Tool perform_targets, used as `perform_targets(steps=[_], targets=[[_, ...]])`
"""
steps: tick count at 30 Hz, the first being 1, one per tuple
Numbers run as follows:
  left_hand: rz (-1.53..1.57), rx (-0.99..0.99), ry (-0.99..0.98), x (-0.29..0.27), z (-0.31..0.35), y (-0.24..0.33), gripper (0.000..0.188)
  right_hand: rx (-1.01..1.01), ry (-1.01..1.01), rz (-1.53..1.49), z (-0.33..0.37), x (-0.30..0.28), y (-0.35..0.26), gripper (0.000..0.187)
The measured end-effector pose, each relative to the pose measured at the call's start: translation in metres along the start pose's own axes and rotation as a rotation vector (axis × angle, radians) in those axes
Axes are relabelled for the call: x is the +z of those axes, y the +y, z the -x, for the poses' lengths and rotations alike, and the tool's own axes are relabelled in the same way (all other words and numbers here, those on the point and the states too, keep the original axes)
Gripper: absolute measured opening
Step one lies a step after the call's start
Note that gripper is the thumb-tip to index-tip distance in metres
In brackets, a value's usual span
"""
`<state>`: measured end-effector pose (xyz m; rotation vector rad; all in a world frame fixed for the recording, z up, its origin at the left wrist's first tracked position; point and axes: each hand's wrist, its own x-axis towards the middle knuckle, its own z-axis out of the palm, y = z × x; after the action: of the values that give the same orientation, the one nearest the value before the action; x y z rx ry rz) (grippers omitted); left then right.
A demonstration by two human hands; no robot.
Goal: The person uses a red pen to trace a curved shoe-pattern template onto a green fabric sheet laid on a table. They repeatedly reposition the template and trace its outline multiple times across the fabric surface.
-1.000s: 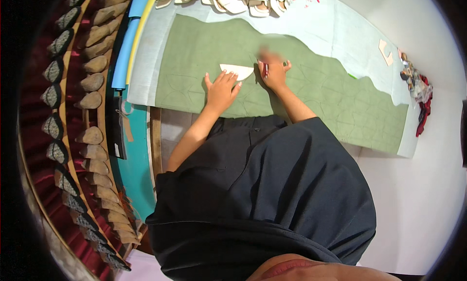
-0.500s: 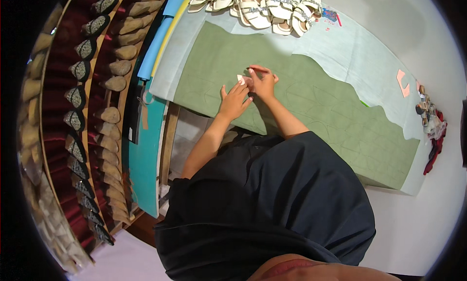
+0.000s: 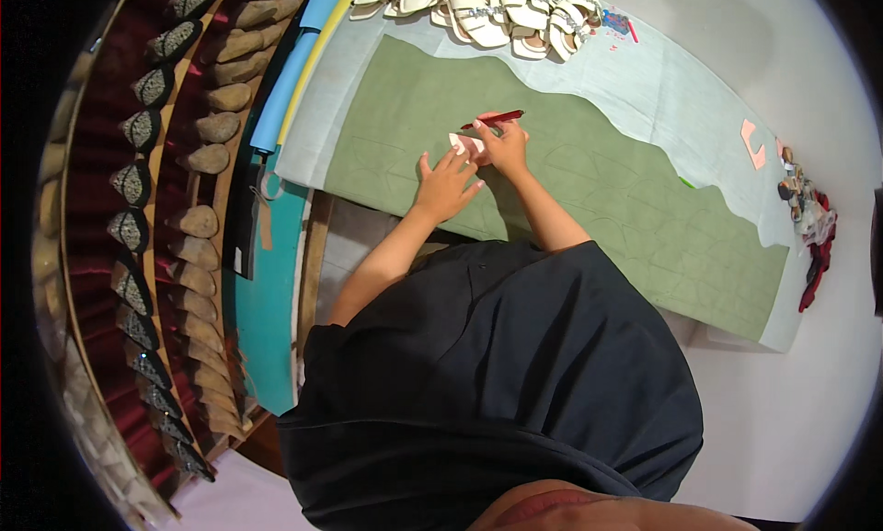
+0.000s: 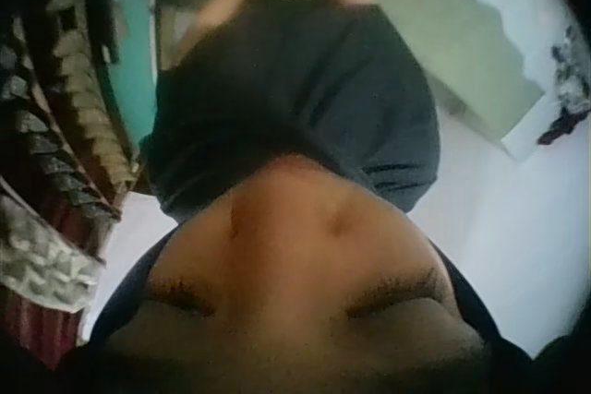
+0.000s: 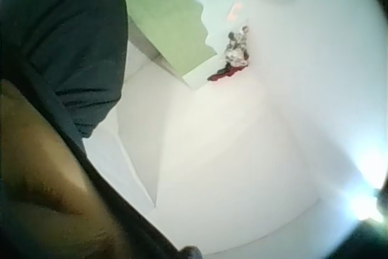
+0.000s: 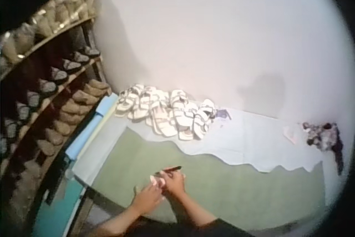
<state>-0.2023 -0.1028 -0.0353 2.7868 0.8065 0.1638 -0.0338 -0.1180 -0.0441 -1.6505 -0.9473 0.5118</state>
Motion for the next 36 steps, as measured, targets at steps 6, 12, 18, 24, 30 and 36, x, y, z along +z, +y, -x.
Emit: perform_targets(steps=[6,12,18,24,30,36], targets=[[0.053,0.088,0.049,-0.006,-0.006,-0.014,0.031,0.002,-0.056,0.083,-0.003,0.011,0.006,0.025],[0.143,0.12,0.112,0.005,-0.006,-0.029,0.023,0.053,-0.054,0.114,-0.005,0.013,0.014,0.028],[0.147,0.11,0.131,0.005,-0.005,-0.028,0.02,0.123,-0.079,-0.065,-0.008,0.022,0.026,0.027],[0.108,0.104,0.143,0.008,-0.005,-0.029,0.02,0.128,-0.132,0.116,-0.008,0.018,0.011,0.028],[0.143,0.104,0.134,0.007,-0.006,-0.029,0.02,0.117,-0.163,0.15,-0.008,0.019,0.016,0.032],[0.121,0.099,0.089,0.008,-0.007,-0.029,0.022,-0.012,-0.133,0.414,-0.01,0.016,0.019,0.029]])
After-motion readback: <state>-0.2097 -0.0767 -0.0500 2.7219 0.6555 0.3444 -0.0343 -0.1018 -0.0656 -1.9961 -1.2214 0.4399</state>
